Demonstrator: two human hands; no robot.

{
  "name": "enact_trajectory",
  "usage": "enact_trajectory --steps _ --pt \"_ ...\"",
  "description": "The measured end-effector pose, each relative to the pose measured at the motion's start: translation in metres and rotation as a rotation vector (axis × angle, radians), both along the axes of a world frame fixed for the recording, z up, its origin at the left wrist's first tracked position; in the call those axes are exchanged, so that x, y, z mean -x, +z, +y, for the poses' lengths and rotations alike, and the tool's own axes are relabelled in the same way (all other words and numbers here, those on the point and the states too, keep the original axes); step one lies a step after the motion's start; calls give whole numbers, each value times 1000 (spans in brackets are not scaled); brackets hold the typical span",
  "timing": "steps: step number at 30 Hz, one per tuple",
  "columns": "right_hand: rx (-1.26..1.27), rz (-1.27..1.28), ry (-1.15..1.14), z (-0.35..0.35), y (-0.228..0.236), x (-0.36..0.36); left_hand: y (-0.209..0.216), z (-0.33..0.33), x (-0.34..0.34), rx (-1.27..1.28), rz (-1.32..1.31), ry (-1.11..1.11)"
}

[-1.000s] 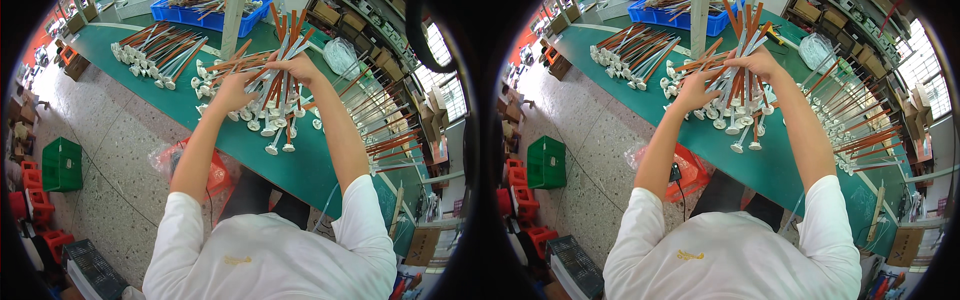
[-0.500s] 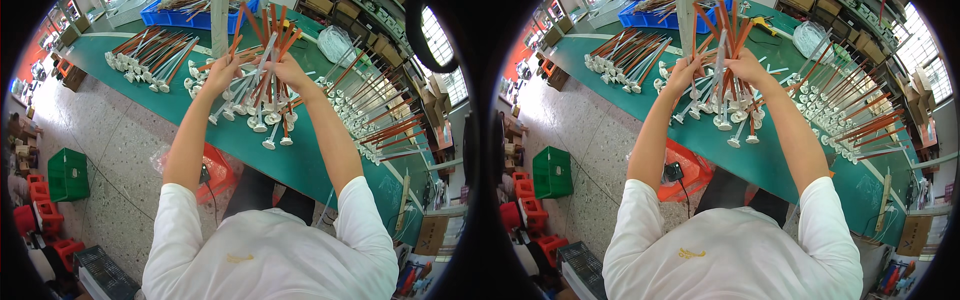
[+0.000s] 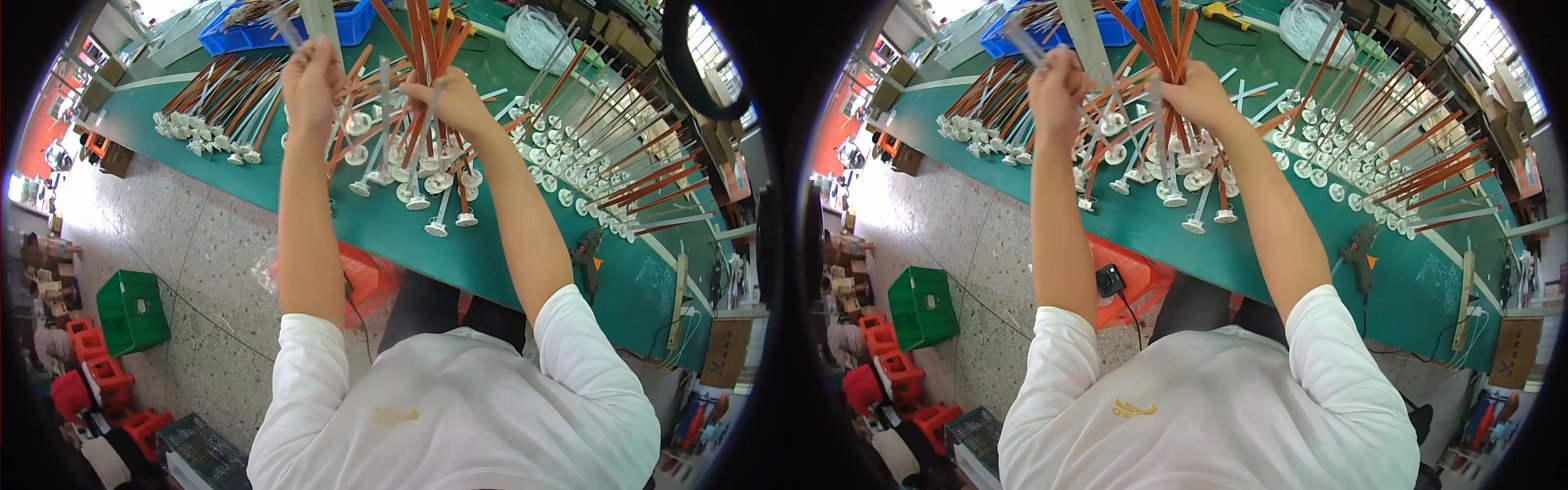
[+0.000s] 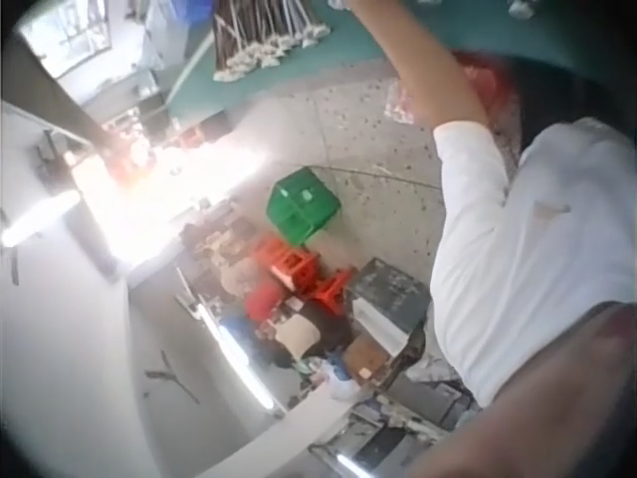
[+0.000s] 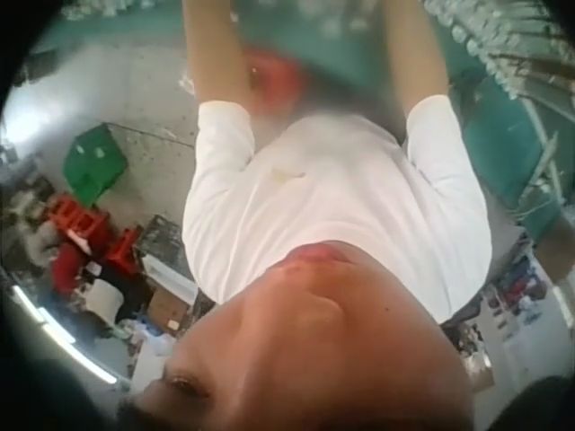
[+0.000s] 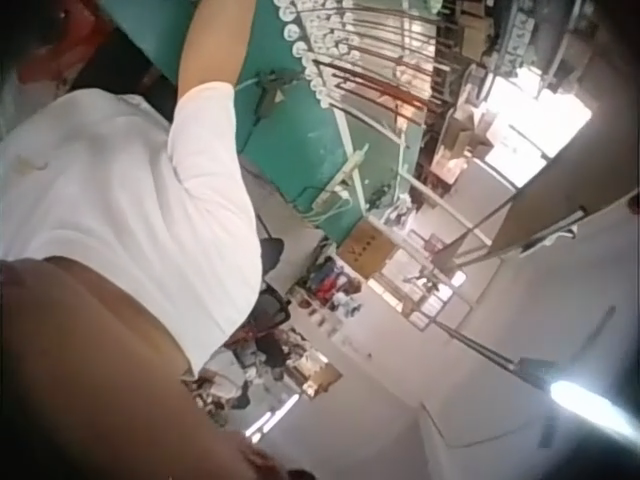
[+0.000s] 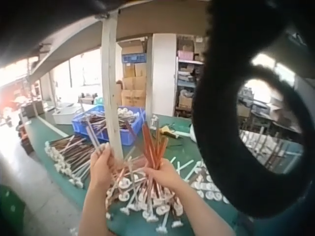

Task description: Assembling electronic light fixture components by gluing LED strips onto plastic bases and attaching protective tubing.

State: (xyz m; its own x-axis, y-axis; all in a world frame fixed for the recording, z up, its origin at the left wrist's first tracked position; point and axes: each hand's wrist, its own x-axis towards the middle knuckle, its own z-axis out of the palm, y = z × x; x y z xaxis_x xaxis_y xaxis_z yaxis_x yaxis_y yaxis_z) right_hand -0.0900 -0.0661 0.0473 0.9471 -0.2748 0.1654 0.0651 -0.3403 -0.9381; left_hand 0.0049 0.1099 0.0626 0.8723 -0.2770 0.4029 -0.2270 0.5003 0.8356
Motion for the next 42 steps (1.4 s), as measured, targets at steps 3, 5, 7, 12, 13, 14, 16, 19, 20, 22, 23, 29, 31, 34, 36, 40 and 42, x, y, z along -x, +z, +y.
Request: enact_trajectory --steps 3,5,7,12,13,14,16,19,20,22,23,29,31,34,36,40,42 --pt "-122 -19 14 -10 -7 -6 14 9 2 133 -45 -162" --pt "-147 -56 27 -11 -9 -6 26 13 4 130 -47 -212" --pt "-106 -122 89 -17 -16 -8 37 16 6 156 -50 -167" --pt "-199 -179 136 -19 -18 2 35 29 -5 270 -49 -178" --pt "-206 -234 154 -21 -24 1 32 27 -5 260 2 -98" --pt "-212 -289 172 -23 -28 1 28 25 -6 251 52 -17" --pt "-243 -309 253 -26 -31 8 23 24 -9 227 67 -42" --pt "-265 -634 262 -8 -26 4 25 29 -9 223 76 80" --pt "-247 -935 175 0 -23 4 28 37 -9 211 42 0" --pt "-94 -645 233 -15 -25 24 29 44 1 124 -57 -129" --pt "57 -348 290 -21 -26 33 29 51 14 47 -124 -172" --pt "185 -428 165 9 -17 46 15 47 99 -285 -138 56" --pt "278 -474 35 17 -16 46 2 43 93 -481 -142 82" --pt "374 -401 9 27 -23 29 -27 35 72 -774 -171 56" --pt "455 -448 -27 33 -20 24 -37 34 66 -876 -196 -4" --pt "343 -301 -1 39 -1 22 -28 31 77 -635 52 -155" --pt "373 -261 40 36 5 16 -19 35 80 -511 5 -231"
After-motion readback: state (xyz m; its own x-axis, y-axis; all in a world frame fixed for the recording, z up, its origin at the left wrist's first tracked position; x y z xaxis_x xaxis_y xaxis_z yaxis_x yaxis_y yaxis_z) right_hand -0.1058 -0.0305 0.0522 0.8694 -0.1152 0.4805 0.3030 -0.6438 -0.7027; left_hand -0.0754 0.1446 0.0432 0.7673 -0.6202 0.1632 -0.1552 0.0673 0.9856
